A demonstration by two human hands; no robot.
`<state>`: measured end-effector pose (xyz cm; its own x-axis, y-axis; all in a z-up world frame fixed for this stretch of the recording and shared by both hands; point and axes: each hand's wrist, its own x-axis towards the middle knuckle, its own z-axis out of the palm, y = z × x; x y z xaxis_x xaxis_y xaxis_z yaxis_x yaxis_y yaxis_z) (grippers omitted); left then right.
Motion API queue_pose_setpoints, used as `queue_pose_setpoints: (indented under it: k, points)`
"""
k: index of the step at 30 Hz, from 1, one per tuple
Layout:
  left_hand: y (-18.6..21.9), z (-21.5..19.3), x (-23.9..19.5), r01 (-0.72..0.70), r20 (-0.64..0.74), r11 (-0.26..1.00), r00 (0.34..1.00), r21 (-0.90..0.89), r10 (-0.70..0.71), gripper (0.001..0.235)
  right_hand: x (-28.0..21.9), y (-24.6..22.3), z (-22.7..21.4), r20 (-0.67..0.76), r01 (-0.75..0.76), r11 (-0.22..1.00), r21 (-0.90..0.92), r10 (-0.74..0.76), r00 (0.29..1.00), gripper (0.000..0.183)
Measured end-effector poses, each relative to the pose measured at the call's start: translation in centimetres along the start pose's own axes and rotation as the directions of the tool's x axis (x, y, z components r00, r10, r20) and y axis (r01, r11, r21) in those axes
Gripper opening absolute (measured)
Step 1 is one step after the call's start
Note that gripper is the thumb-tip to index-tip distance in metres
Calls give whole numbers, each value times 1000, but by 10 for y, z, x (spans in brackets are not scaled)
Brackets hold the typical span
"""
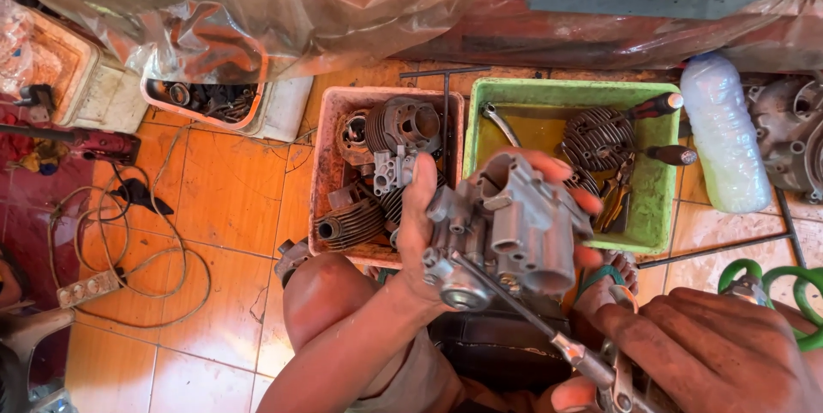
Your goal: Cleaning motorcycle carburetor internals using a compressed air blow gun to clear passages.
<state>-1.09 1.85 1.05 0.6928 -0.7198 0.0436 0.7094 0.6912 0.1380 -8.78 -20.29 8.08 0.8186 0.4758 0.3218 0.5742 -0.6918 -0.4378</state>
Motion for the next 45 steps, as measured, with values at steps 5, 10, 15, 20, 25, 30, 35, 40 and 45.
queue_pose_setpoints:
  k: [5,10,15,20,25,30,35,40,45]
  points:
    - [-17,-18,-2,54,54,945,998,-322,-38,129,0,6,1,47,93,995,28,-94,994,27]
    - [-20,-25,-5,87,1,964,996,-252,-90,151,10,0,4,-81,131,991,-21,-132,988,36]
    - [-38,-31,0,17,-26,954,999,-300,-26,147,9,0,3,-20,96,990,102,-95,995,50]
    - [-24,-10,0,93,-45,964,993,-248,-108,157,-14,39,-8,479,-417,893,-171,445,757,34]
    - [-30,-25,-4,129,88,949,990,-287,-108,155,-12,39,-8,443,-566,815,-123,556,704,57]
    - [-33,-37,-10,191,76,829,981,-526,-178,132,7,15,9,-118,-408,909,80,415,902,72]
    - [-21,-9,-3,204,-161,966,960,-156,-229,122,20,38,15,23,-383,870,311,396,918,77]
    - [-18,-12,-6,289,37,948,957,-133,-287,131,29,26,11,138,-386,669,635,393,909,75]
    - [-29,15,-8,462,-163,850,846,-253,-508,141,40,36,10,138,-150,568,809,63,988,103]
